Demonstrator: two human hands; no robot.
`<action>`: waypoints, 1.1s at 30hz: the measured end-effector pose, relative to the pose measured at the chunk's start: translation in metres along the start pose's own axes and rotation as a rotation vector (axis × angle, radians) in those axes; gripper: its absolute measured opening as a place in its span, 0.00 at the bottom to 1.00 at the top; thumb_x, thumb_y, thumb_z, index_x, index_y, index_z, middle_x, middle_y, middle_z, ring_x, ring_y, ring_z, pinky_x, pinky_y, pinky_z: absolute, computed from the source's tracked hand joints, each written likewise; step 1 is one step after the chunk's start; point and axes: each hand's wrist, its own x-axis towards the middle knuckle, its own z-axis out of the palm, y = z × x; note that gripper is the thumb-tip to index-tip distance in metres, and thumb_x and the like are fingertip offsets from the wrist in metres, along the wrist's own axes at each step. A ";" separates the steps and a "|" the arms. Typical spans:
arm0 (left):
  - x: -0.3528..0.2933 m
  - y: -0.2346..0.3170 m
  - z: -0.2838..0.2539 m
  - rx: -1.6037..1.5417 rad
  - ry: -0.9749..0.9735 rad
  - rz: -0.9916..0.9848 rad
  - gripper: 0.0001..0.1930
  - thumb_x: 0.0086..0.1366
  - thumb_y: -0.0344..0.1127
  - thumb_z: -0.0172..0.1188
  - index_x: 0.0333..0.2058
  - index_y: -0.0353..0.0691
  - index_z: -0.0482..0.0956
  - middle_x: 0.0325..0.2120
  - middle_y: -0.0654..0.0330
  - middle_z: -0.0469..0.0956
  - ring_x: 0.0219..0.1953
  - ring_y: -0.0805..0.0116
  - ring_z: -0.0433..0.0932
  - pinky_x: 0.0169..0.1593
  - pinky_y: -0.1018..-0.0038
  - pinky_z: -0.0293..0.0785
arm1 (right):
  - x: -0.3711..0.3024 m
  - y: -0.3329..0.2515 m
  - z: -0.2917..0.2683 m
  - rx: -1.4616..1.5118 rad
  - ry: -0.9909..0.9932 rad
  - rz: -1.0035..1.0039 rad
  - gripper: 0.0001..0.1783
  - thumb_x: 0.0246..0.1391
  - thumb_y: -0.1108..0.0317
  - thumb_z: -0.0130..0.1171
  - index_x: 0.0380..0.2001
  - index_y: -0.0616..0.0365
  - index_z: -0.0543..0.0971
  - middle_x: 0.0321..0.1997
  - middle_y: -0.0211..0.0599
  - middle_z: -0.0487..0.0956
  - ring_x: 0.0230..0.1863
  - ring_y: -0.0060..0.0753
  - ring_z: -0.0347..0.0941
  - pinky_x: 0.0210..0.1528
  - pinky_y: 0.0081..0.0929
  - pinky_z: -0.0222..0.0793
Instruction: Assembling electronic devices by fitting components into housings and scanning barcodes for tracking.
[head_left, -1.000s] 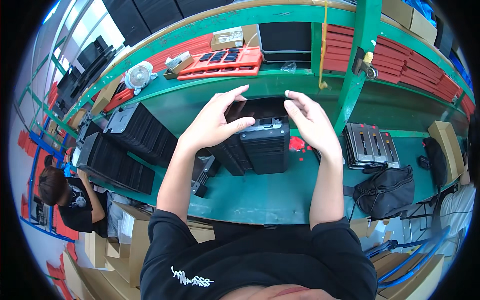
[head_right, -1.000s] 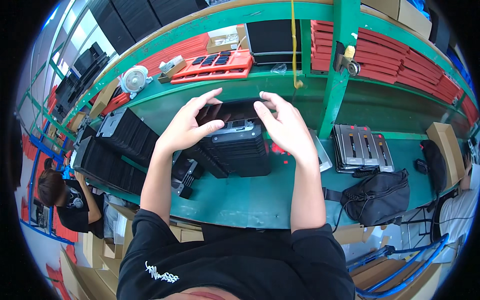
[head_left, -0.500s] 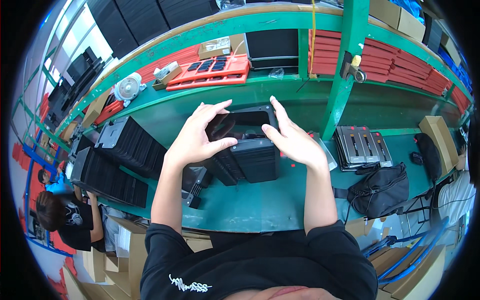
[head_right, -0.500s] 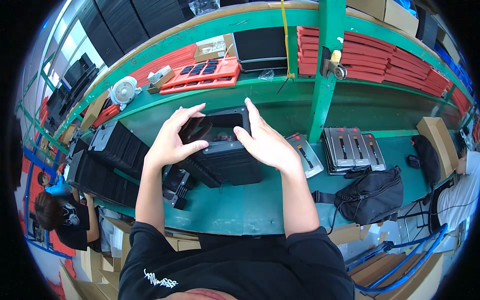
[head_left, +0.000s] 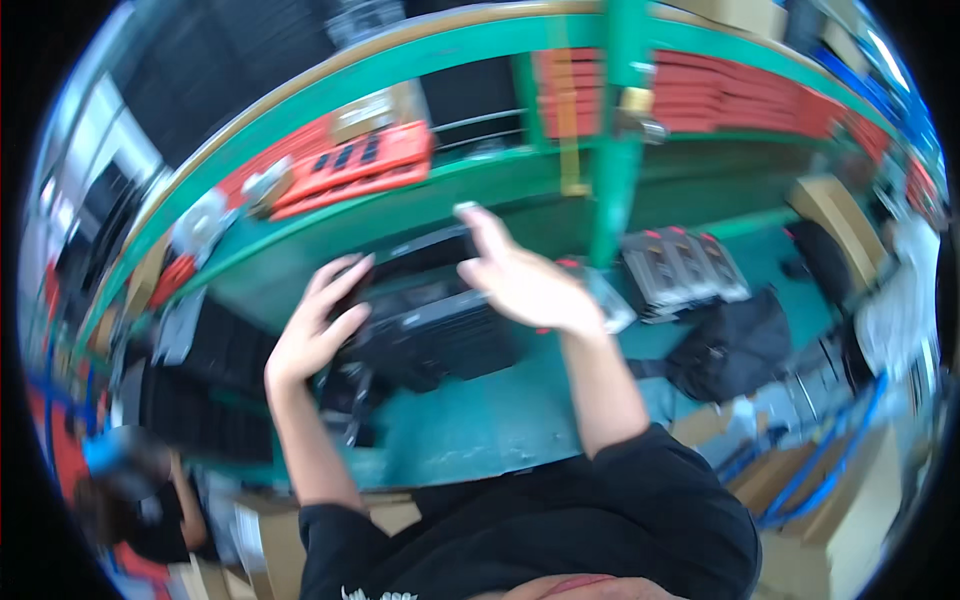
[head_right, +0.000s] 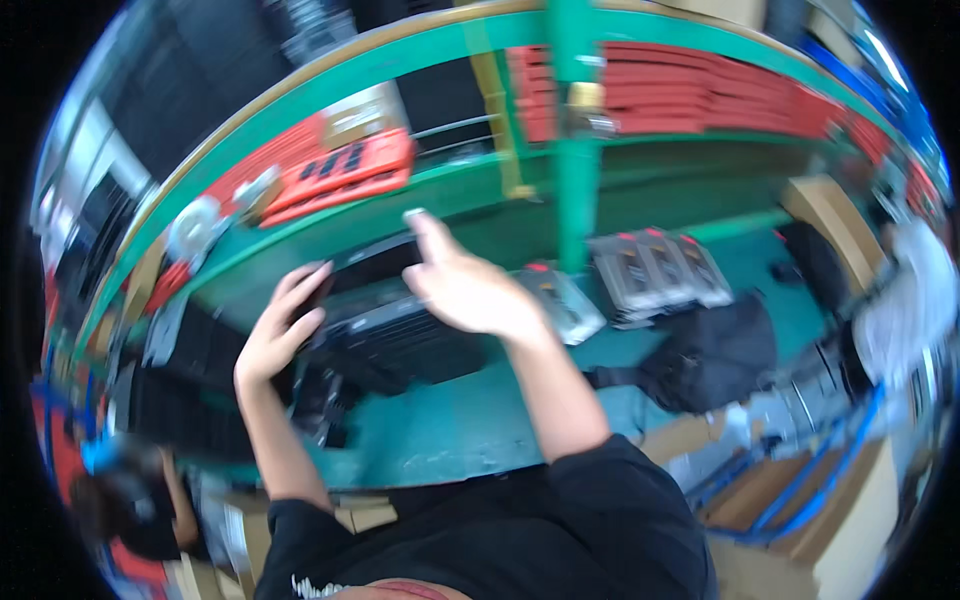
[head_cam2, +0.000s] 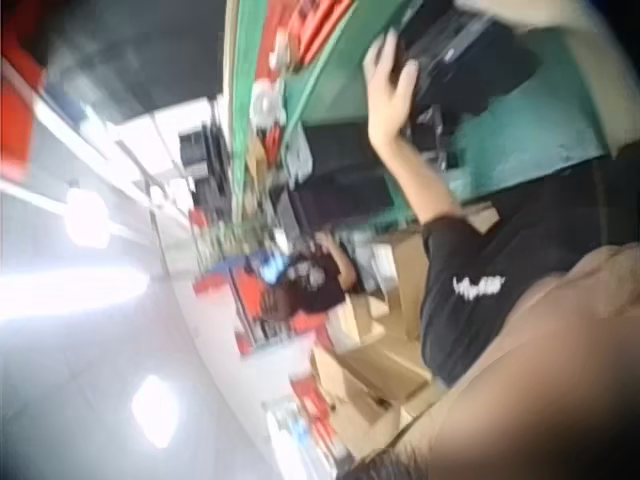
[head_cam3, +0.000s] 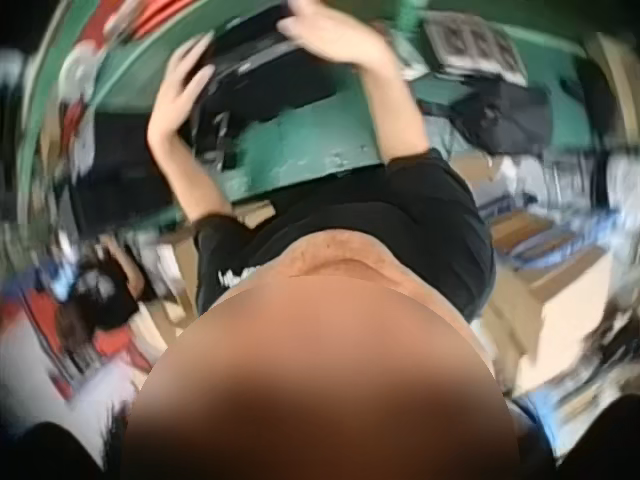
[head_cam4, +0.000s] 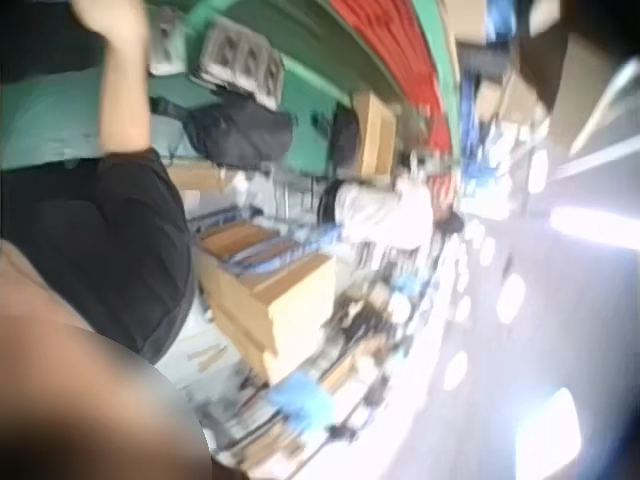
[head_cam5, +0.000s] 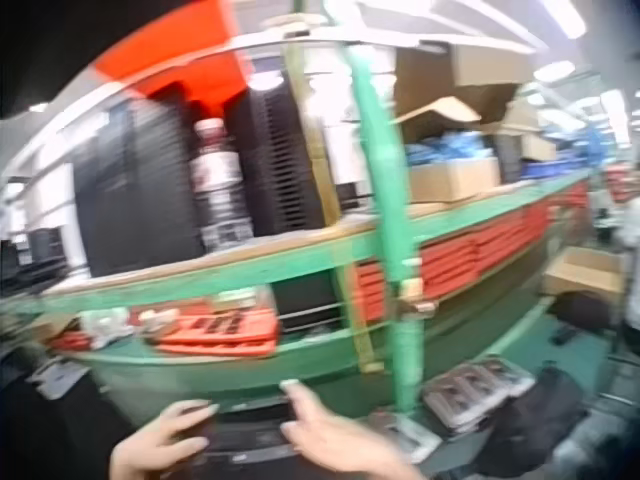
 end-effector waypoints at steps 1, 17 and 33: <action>-0.006 -0.002 0.004 0.016 0.048 -0.035 0.28 0.70 0.38 0.56 0.68 0.37 0.70 0.65 0.48 0.66 0.70 0.52 0.64 0.74 0.63 0.52 | 0.008 0.000 0.005 -0.006 -0.004 0.019 0.41 0.66 0.59 0.50 0.75 0.67 0.49 0.75 0.69 0.58 0.71 0.63 0.64 0.71 0.42 0.62; -0.049 0.031 0.018 -0.012 0.091 -0.113 0.37 0.62 0.44 0.69 0.70 0.49 0.70 0.77 0.50 0.46 0.73 0.49 0.58 0.75 0.57 0.47 | -0.004 0.032 -0.032 -0.309 1.029 -0.096 0.23 0.61 0.57 0.63 0.50 0.64 0.76 0.47 0.55 0.81 0.46 0.48 0.82 0.48 0.40 0.76; -0.043 0.004 0.047 0.105 0.367 0.022 0.50 0.61 0.72 0.58 0.66 0.31 0.71 0.66 0.44 0.63 0.69 0.49 0.65 0.72 0.54 0.59 | 0.010 -0.001 -0.010 0.078 0.711 -0.256 0.30 0.59 0.66 0.65 0.62 0.61 0.67 0.56 0.50 0.69 0.27 0.34 0.74 0.38 0.35 0.74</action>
